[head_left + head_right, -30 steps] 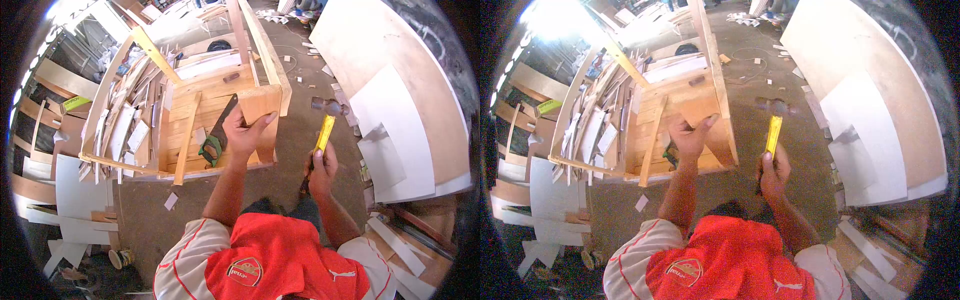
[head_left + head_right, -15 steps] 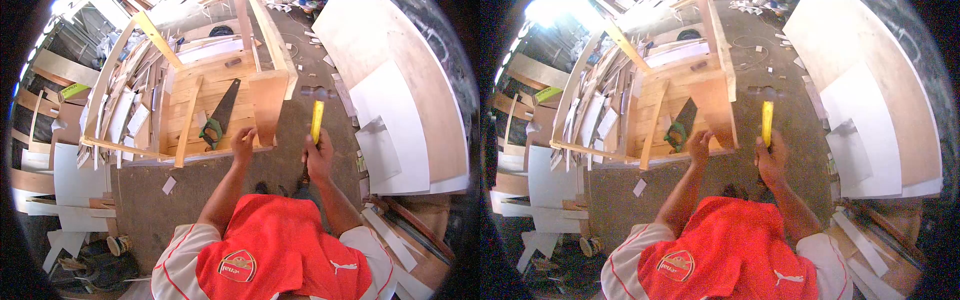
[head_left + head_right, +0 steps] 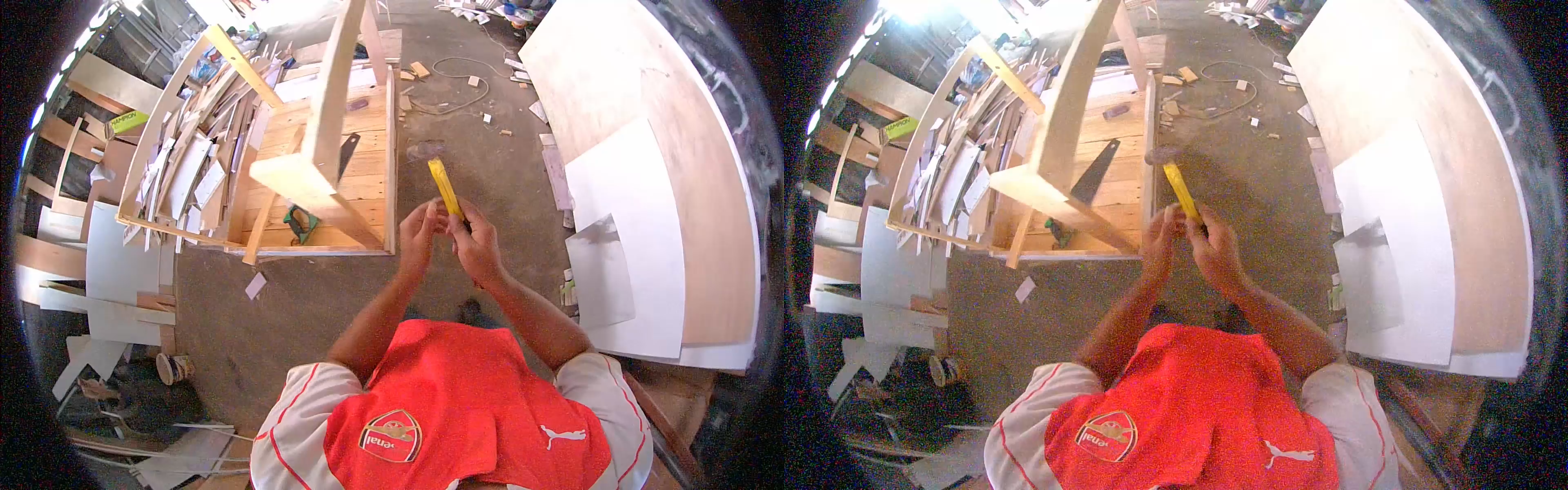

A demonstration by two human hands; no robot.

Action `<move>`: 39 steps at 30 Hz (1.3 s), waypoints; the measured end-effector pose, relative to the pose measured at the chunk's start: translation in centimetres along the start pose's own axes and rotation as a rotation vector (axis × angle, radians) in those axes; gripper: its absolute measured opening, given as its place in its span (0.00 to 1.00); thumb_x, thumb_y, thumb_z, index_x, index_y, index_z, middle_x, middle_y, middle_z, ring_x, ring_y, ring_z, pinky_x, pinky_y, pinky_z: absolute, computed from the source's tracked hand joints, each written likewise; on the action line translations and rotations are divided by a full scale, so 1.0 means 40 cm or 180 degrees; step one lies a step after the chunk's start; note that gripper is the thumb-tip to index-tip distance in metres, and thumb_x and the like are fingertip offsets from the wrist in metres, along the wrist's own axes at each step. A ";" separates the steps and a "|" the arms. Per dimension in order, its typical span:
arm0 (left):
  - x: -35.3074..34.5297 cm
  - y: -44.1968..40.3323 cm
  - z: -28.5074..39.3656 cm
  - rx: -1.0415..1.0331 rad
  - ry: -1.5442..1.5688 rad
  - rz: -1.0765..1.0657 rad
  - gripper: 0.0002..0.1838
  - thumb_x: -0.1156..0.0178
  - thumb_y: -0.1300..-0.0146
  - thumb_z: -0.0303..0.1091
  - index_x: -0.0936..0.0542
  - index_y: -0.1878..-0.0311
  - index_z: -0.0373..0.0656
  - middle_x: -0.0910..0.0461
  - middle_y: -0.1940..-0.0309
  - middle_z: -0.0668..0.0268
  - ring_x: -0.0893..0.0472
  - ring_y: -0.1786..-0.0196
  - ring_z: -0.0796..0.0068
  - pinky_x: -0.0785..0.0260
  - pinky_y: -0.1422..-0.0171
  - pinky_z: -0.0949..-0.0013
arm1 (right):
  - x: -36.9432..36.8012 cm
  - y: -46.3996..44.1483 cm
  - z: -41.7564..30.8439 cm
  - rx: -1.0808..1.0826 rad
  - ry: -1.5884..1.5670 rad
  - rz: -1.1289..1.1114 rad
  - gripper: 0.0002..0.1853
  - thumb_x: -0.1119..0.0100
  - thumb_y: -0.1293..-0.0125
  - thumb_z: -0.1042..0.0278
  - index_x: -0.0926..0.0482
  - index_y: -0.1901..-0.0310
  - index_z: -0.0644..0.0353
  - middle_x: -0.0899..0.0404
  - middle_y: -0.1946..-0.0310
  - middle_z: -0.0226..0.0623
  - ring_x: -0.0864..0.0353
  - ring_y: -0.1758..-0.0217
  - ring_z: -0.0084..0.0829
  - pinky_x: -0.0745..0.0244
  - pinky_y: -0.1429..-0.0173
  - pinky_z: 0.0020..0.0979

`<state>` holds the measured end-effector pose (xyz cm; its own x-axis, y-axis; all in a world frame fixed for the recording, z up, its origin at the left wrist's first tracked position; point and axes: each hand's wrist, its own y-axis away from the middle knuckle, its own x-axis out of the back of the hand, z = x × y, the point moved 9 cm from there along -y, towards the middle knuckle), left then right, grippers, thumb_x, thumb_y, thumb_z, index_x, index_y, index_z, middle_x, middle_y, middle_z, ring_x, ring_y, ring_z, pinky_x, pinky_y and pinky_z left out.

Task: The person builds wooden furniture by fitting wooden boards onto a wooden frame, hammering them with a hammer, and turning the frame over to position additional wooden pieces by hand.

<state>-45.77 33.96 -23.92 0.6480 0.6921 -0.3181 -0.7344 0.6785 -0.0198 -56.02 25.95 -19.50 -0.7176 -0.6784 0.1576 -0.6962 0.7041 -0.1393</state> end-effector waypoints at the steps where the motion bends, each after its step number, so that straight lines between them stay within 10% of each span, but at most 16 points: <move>1: -0.038 -0.022 0.015 -0.0042 0.0038 0.0069 0.20 0.44 0.25 0.44 0.19 0.47 0.34 0.18 0.64 0.66 0.21 0.65 0.82 0.29 0.59 0.76 | 0.026 -0.019 0.000 0.0291 0.0181 -0.0014 0.18 0.46 0.26 0.67 0.26 0.38 0.61 0.19 0.66 0.35 0.21 0.70 0.26 0.24 0.63 0.31; 11: -0.125 -0.252 -0.016 -0.0230 -0.0794 0.0497 0.16 0.37 0.30 0.40 0.17 0.64 0.34 0.25 0.69 0.72 0.26 0.67 0.86 0.32 0.61 0.78 | 0.117 -0.243 0.052 0.0607 0.0892 -0.0512 0.32 0.50 0.46 0.82 0.28 0.35 0.59 0.19 0.48 0.54 0.21 0.41 0.55 0.25 0.41 0.47; 17: -0.064 -0.482 -0.101 -0.0091 -0.0582 0.0887 0.17 0.39 0.28 0.42 0.18 0.66 0.35 0.26 0.71 0.72 0.27 0.68 0.86 0.34 0.64 0.76 | 0.082 -0.505 0.197 0.0168 0.0721 -0.1233 0.21 0.40 0.33 0.70 0.25 0.39 0.63 0.17 0.50 0.49 0.16 0.46 0.39 0.24 0.44 0.36; 20: -0.072 -0.605 -0.113 0.0011 -0.0416 0.0996 0.19 0.38 0.29 0.44 0.18 0.67 0.36 0.23 0.72 0.72 0.26 0.69 0.85 0.34 0.65 0.76 | 0.078 -0.655 0.267 -0.0125 0.0683 -0.1419 0.20 0.36 0.33 0.59 0.22 0.44 0.61 0.16 0.53 0.52 0.15 0.48 0.50 0.23 0.46 0.42; 39: -0.032 -1.302 -0.304 0.0463 -0.0643 0.1422 0.20 0.41 0.27 0.47 0.18 0.63 0.35 0.20 0.74 0.69 0.26 0.74 0.83 0.36 0.69 0.75 | 0.050 -1.409 0.434 -0.0025 0.0839 -0.2088 0.20 0.37 0.38 0.64 0.20 0.45 0.62 0.16 0.53 0.53 0.16 0.47 0.50 0.23 0.43 0.44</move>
<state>-10.82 -5.26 -33.99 0.3137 0.9465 -0.0755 -0.9223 0.3227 0.2129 -18.49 -18.73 -28.29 -0.1214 -0.8906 0.4383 -0.9829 0.1695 0.0722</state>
